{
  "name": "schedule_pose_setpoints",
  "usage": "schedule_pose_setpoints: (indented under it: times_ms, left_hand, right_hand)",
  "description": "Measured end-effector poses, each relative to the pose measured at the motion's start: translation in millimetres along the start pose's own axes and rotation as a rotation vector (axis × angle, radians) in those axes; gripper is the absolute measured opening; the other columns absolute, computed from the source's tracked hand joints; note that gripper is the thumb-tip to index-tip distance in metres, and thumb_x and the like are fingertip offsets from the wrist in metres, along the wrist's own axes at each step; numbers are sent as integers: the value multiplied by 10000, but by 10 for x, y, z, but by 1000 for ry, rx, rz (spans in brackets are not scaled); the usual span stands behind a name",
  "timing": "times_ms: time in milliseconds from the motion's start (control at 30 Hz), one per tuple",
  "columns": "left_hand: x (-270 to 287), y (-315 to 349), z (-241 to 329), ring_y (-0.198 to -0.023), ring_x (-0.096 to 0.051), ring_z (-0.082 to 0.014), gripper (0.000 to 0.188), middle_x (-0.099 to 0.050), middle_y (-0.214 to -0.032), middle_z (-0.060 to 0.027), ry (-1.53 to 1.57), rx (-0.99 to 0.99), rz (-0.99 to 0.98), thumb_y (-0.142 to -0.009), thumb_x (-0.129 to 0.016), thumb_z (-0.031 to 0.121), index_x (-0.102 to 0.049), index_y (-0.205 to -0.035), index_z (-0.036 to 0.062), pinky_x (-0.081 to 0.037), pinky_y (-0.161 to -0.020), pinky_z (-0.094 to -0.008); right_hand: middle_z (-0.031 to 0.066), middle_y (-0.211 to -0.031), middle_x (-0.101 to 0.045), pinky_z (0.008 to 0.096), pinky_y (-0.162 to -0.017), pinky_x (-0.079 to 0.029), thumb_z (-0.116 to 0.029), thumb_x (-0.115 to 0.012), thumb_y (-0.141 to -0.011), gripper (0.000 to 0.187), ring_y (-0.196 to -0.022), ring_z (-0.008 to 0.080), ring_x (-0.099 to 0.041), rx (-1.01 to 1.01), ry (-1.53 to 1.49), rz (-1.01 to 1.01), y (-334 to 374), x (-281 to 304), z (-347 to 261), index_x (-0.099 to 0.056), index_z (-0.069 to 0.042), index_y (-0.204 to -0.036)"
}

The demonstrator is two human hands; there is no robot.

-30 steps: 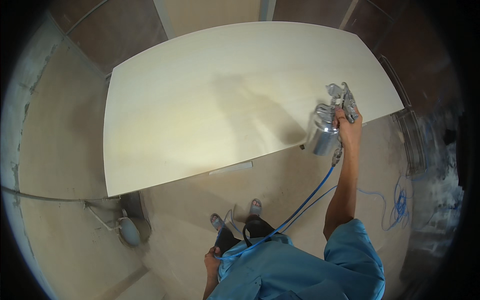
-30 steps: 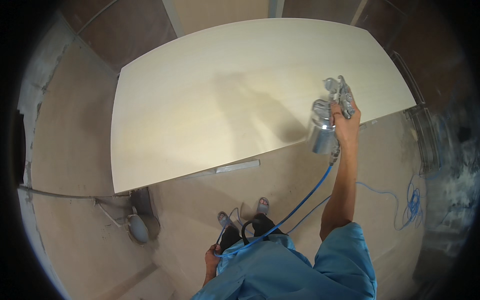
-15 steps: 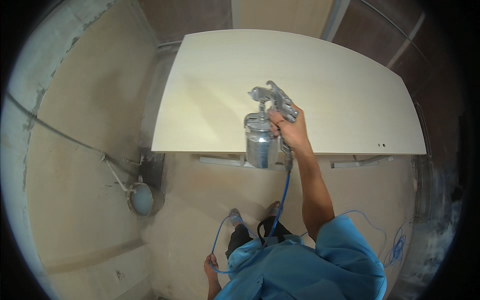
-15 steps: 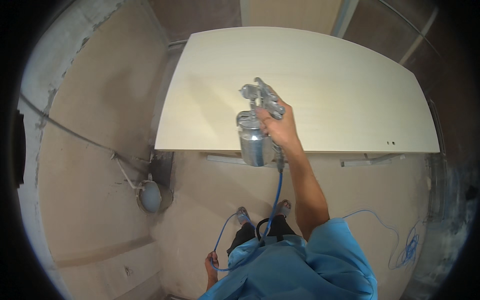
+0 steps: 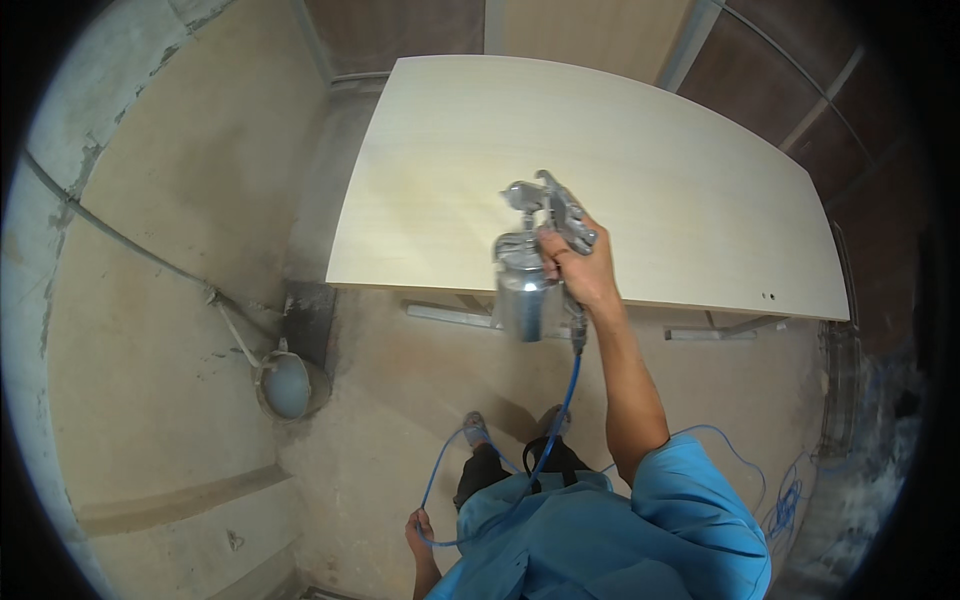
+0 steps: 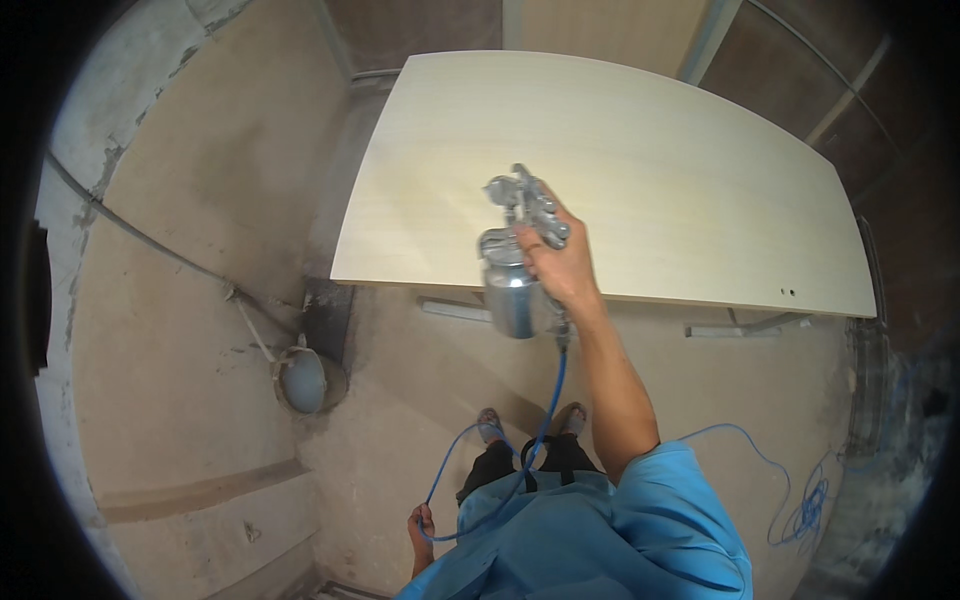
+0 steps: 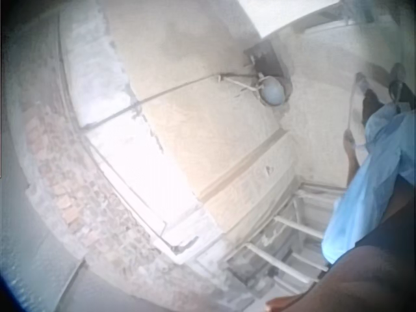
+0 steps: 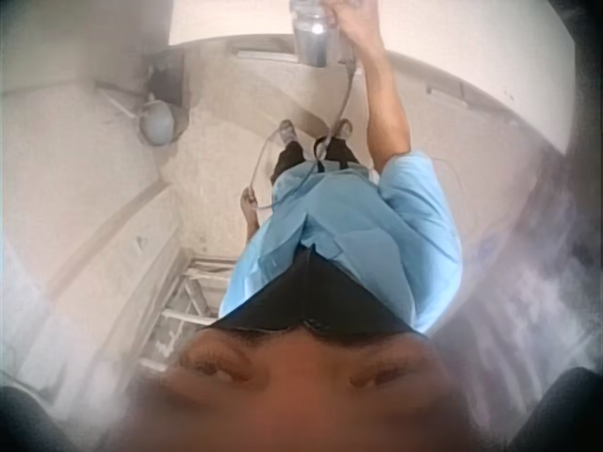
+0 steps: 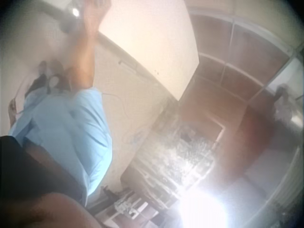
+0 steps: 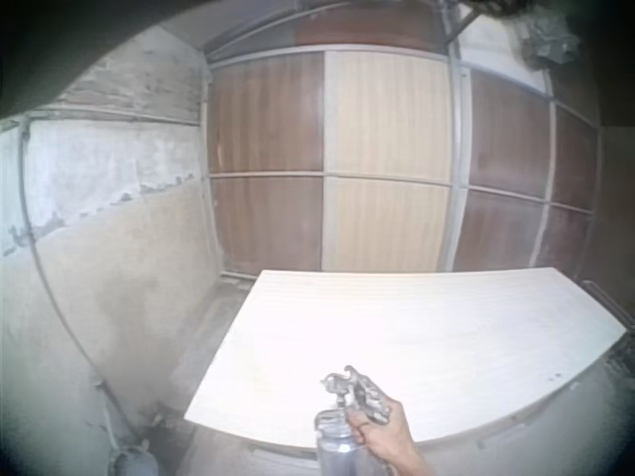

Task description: The person positions a large wooden tabletop, then assembles a spray gun and fills it with white paint from a plastic container. The person then spray paints the tabletop surface with the gun.

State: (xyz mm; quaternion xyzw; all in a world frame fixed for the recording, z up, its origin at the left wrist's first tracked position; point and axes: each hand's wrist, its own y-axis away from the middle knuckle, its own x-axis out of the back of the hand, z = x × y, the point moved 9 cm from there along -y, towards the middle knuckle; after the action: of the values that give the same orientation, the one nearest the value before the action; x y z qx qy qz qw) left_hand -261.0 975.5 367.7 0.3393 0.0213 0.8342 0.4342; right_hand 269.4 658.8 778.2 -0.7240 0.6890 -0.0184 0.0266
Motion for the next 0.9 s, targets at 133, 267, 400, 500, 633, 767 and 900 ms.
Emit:
schedule_pose_setpoints:
  times_ms: [133,267,400,500,633,767,900]
  left_hand:
    - [-158,-98,309,-737,-690,-308,278,-686,-782,-198,-163,46,-33,-972,-572,270,-696,-987,21,-517,-674,-388]
    - [-403,-155,795,-837,-720,-293,195,-718,-851,-162,-391,14,-96,-941,-585,212,-700,-1006,68,-539,-737,-392]
    - [-1025,-138,1400,-884,-705,-341,212,-727,-884,-153,-526,-163,-219,-910,-632,258,-711,-1023,96,-547,-787,-421]
    - [-1547,-46,1726,-888,-684,-382,237,-728,-887,-143,-578,-220,-323,-888,-662,312,-718,-1028,129,-541,-807,-450]
    - [-2048,208,2115,-900,-656,-395,264,-725,-893,-139,-538,-328,-448,-872,-683,369,-720,-1032,162,-528,-833,-459]
    - [-2157,373,2238,-955,-650,-364,244,-729,-916,-116,-514,-319,-496,-867,-689,373,-714,-1007,173,-517,-845,-451]
    - [-1967,395,2103,-838,-684,-330,215,-729,-874,-103,-550,-277,-458,-876,-677,341,-708,-991,161,-534,-784,-434]
  right_hand:
    - [-15,-719,-572,230,-487,-402,-18,-609,-913,564,-543,57,-481,154,251,232,127,1071,-55,-438,-18,-1450]
    - [1,-769,-605,217,-531,-411,-29,-613,-898,569,-589,52,-498,5,218,439,396,2420,32,-450,-11,-1443]
    - [84,-894,-679,290,-736,-501,-55,-608,-880,552,-762,165,-622,113,447,697,833,3705,-126,-486,-20,-1418]
    - [158,-991,-699,338,-861,-491,-55,-612,-857,564,-879,241,-651,238,791,834,1109,4321,-338,-498,-41,-1410]
    - [216,-1027,-687,346,-889,-484,-65,-623,-855,573,-906,264,-660,246,934,1002,1320,4973,-487,-495,-61,-1413]
    - [172,-990,-686,355,-863,-496,-54,-638,-854,528,-879,255,-658,218,825,991,1212,5307,-489,-519,-26,-1367]
    - [85,-744,-638,314,-601,-488,-51,-661,-871,229,-627,172,-604,143,387,778,820,5156,-243,-620,7,-1088]
